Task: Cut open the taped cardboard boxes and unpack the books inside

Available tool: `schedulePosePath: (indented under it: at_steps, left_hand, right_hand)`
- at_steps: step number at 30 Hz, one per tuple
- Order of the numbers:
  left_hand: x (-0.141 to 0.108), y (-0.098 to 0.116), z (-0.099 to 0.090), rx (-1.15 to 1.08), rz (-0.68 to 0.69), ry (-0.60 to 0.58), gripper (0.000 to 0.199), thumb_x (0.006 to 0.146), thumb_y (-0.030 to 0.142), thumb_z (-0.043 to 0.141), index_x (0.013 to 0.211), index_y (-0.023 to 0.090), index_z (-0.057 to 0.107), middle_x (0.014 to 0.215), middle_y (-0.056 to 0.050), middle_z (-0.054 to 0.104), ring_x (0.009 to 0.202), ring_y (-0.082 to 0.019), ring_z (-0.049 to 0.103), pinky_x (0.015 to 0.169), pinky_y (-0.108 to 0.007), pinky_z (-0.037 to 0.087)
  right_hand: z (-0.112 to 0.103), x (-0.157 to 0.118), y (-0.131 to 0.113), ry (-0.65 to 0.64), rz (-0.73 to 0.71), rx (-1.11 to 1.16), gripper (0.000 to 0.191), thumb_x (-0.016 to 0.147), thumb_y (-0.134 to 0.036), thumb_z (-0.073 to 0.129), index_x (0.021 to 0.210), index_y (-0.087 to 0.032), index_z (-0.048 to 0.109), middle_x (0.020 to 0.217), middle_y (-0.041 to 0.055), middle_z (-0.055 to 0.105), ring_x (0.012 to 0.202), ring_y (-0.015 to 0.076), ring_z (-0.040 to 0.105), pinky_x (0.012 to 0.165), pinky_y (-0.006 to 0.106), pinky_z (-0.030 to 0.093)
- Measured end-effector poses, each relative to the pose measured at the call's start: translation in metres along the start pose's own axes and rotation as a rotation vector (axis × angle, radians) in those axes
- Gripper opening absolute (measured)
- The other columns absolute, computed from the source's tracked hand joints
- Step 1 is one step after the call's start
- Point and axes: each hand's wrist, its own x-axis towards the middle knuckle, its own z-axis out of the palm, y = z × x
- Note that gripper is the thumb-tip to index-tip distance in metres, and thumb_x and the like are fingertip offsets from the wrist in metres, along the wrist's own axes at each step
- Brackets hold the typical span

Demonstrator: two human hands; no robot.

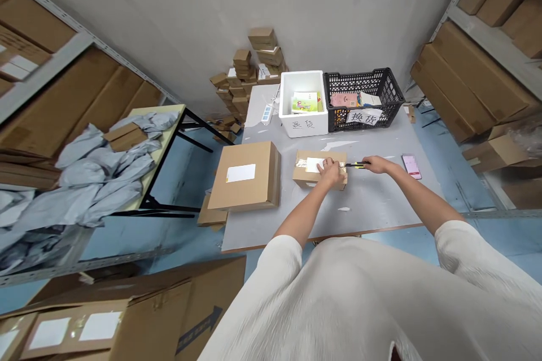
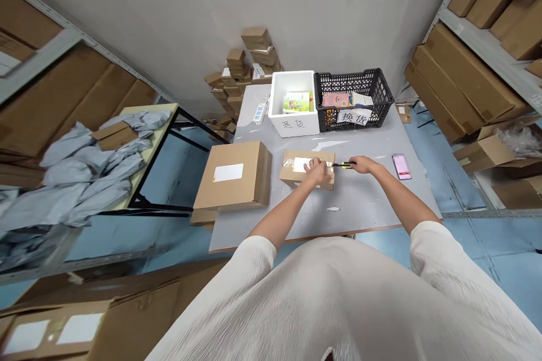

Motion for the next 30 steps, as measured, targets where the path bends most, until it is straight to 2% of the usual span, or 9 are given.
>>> schedulePosePath:
  at_steps: [3,9,16,21,25,30]
  left_hand:
    - [0.007,0.004,-0.001,-0.033,-0.029,-0.029,0.040,0.083,0.038,0.078,0.118,0.029,0.061,0.157,-0.013,0.045,0.161,-0.037,0.029,0.135,-0.069,0.007]
    - [0.009,0.005,0.006,-0.063,-0.015,0.010,0.038,0.080,0.029,0.080,0.112,0.030,0.060,0.153,-0.011,0.048,0.158,-0.036,0.031,0.135,-0.069,0.008]
    - [0.006,0.000,0.011,-0.072,-0.010,0.031,0.038,0.081,0.022,0.077,0.111,0.029,0.055,0.156,-0.009,0.045,0.159,-0.034,0.029,0.135,-0.069,0.006]
    - [0.006,-0.003,0.015,-0.088,0.009,0.030,0.039,0.080,0.020,0.077,0.110,0.028,0.054,0.156,-0.009,0.044,0.162,-0.034,0.026,0.136,-0.068,0.003]
    - [0.007,-0.004,0.018,-0.080,0.001,0.040,0.038,0.081,0.023,0.078,0.110,0.028,0.055,0.156,-0.010,0.044,0.162,-0.034,0.027,0.136,-0.068,0.002]
    - [0.006,-0.005,0.019,-0.065,0.023,0.040,0.040,0.082,0.021,0.075,0.116,0.029,0.056,0.156,-0.010,0.046,0.162,-0.032,0.028,0.136,-0.069,0.004]
  right_hand:
    - [-0.004,0.001,-0.004,-0.011,0.007,-0.023,0.039,0.107,-0.035,0.052,0.135,-0.022,0.075,0.124,0.0111,0.081,0.103,0.0262,0.071,0.078,0.029,0.045]
    - [-0.010,0.007,-0.019,-0.001,0.003,-0.153,0.043,0.107,-0.035,0.050,0.141,-0.025,0.075,0.131,0.0131,0.080,0.115,0.0317,0.071,0.088,0.036,0.048]
    - [-0.011,0.016,-0.033,0.022,-0.047,-0.244,0.035,0.107,-0.032,0.054,0.132,-0.026,0.078,0.127,0.0153,0.080,0.120,0.0337,0.069,0.095,0.038,0.047]
    - [-0.014,0.017,-0.025,-0.094,-0.023,-0.094,0.032,0.104,-0.035,0.061,0.129,-0.025,0.079,0.118,0.0121,0.082,0.102,0.0282,0.072,0.081,0.031,0.046]
    - [-0.010,0.018,-0.024,-0.107,-0.039,0.009,0.029,0.101,-0.034,0.063,0.123,-0.022,0.078,0.109,0.0096,0.082,0.094,0.0236,0.070,0.073,0.028,0.044]
    - [-0.007,0.016,-0.016,-0.210,-0.012,0.132,0.021,0.098,-0.041,0.065,0.101,-0.021,0.074,0.090,0.0056,0.075,0.072,0.0175,0.060,0.063,0.026,0.041]
